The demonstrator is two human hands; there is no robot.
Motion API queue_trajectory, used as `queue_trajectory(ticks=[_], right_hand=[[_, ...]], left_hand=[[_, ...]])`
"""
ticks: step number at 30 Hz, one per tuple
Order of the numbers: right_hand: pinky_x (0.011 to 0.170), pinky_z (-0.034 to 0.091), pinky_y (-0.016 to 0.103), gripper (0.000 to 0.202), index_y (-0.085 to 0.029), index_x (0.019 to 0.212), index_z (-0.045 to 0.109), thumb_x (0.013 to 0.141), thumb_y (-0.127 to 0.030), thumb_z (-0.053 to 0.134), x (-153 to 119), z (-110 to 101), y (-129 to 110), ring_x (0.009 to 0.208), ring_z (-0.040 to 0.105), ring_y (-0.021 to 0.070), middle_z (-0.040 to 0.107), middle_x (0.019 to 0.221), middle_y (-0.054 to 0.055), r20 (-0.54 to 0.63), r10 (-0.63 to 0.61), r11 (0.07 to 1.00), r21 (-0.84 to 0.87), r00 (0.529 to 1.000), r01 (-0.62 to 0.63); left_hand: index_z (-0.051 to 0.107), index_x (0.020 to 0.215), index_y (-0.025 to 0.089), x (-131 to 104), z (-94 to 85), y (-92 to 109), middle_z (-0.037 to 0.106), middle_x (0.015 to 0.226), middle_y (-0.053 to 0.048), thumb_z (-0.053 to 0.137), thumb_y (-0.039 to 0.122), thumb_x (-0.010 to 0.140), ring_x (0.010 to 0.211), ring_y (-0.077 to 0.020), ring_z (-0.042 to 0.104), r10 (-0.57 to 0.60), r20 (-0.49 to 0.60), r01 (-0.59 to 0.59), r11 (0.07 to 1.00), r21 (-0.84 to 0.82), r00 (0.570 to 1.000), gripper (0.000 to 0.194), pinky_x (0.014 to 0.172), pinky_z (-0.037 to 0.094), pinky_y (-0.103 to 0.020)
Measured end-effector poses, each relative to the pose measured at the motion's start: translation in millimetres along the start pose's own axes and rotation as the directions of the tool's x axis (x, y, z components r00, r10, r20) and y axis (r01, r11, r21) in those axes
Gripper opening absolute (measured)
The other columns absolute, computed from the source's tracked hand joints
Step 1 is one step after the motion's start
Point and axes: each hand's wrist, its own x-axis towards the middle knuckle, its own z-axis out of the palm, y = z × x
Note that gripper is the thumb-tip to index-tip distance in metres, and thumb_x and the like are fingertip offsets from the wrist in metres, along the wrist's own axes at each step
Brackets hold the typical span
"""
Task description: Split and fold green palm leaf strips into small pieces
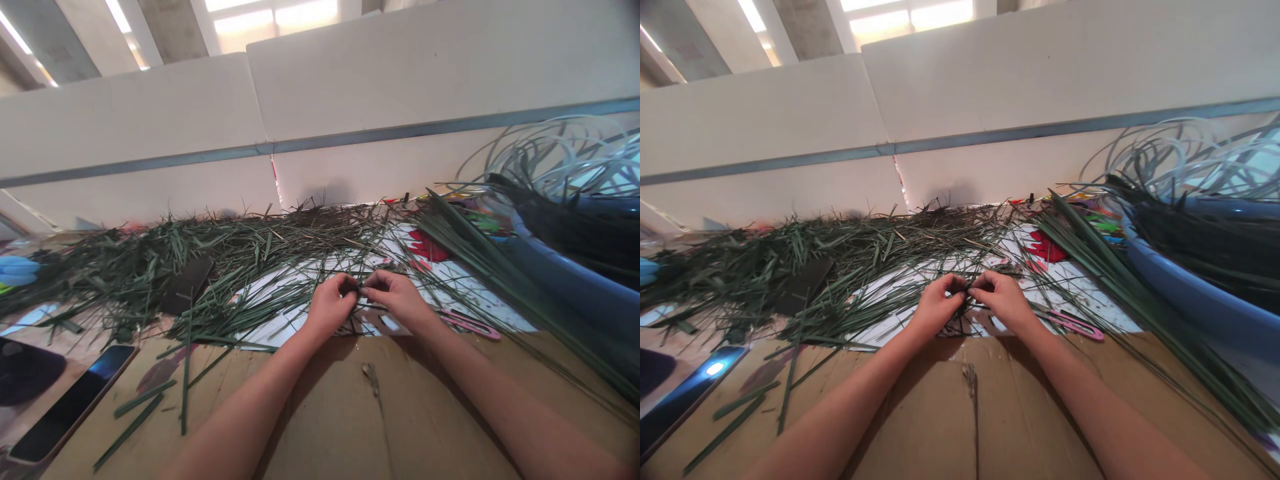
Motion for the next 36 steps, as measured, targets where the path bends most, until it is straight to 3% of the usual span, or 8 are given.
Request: queue_trajectory(ticks=[7,15,21,31,36], right_hand=[[0.054,0.044,0.028,0.027,-0.020,0.067,0.063,0.062,-0.044,0.074,1,-1,1,0.057,0.058,0.0167,0.065,0.061,0.000,0.006,0.046,0.998,0.047,0.999,-0.046],[0.055,0.046,0.028,0.022,-0.020,0.067,0.066,0.063,-0.041,0.074,0,-4,-3,0.058,0.061,0.0174,0.067,0.063,0.001,0.029,0.048,0.998,0.025,0.998,-0.049],[0.054,0.045,0.028,0.016,-0.021,0.069,0.067,0.066,-0.037,0.071,-2,-5,-3,0.057,0.060,0.0177,0.067,0.062,0.001,0.030,0.069,0.995,-0.080,0.997,-0.067],[0.058,0.042,0.028,0.009,-0.022,0.071,0.069,0.070,-0.030,0.064,-6,-5,-6,0.064,0.063,0.0184,0.071,0.067,0.001,-0.001,-0.022,0.934,-0.358,1.000,0.020],[0.059,0.043,0.028,0.011,-0.022,0.074,0.069,0.070,-0.031,0.064,-6,-3,-6,0.065,0.061,0.0181,0.070,0.068,0.001,0.001,-0.013,0.947,-0.321,1.000,0.013]], left_hand=[[0.070,0.085,0.023,-2,-7.2,13,0.073,0.083,-0.001,0.053,0.017,0.081,0.080,-0.0192,0.063,0.087,0.031,-0.090,0.987,0.132,0.996,0.018,0.075,0.043,-0.028],[0.071,0.095,0.024,2,-7.0,-5,0.073,0.087,-0.002,0.055,0.022,0.085,0.081,-0.0181,0.063,0.074,0.088,-0.080,0.995,0.062,0.993,0.019,0.074,0.045,-0.025],[0.072,0.092,0.024,4,-10.4,-5,0.072,0.085,-0.001,0.059,0.026,0.084,0.080,-0.0178,0.062,0.048,0.129,-0.055,0.997,0.048,0.990,0.016,0.075,0.045,-0.025],[0.072,0.088,0.022,4,-13.5,-1,0.073,0.086,-0.001,0.061,0.028,0.084,0.081,-0.0181,0.064,0.051,0.148,-0.081,0.976,0.204,0.988,0.013,0.076,0.044,-0.026],[0.072,0.090,0.022,1,-13.4,4,0.074,0.085,0.001,0.059,0.025,0.085,0.080,-0.0170,0.064,0.071,0.122,-0.099,0.965,0.242,0.990,0.013,0.075,0.044,-0.026]])
